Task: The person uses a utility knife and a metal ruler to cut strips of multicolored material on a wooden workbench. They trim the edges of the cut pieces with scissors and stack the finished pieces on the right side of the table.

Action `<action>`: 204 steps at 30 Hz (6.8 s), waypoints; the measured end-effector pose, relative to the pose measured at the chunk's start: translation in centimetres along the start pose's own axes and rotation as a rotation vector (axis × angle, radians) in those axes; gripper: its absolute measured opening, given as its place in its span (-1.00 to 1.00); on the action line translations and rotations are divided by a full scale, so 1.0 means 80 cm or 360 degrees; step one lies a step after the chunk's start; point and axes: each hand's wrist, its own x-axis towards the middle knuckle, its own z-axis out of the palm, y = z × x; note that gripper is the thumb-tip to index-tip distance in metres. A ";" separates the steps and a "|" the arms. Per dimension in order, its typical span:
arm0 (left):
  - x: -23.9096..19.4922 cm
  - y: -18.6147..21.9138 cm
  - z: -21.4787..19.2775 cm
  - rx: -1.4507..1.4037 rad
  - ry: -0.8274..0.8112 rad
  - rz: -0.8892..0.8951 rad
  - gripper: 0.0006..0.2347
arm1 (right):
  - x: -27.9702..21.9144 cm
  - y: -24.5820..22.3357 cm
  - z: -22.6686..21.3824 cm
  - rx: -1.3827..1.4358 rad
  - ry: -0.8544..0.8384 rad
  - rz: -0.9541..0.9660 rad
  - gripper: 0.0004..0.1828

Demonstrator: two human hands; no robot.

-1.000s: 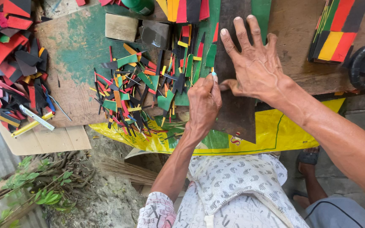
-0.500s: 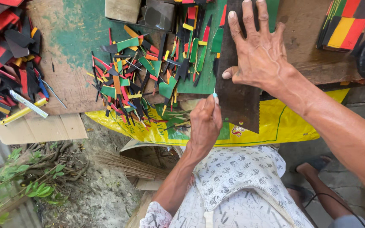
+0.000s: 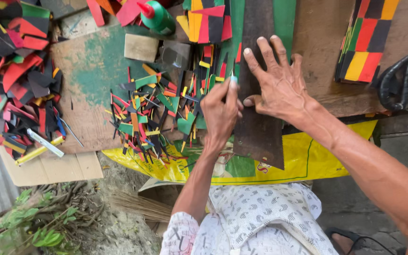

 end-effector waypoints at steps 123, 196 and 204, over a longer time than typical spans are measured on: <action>-0.039 -0.023 0.004 0.0666 -0.0047 0.0370 -0.90 | -0.007 0.006 0.007 -0.0069 -0.0012 -0.0060 0.22; 0.071 -0.062 -0.173 0.0027 0.0121 -0.0158 -0.76 | -0.001 -0.022 -0.021 -0.0006 -0.0226 0.0090 0.37; 0.062 -0.050 -0.164 0.0817 0.0284 0.0548 -0.87 | -0.002 -0.021 -0.019 -0.0019 -0.0216 0.0101 0.37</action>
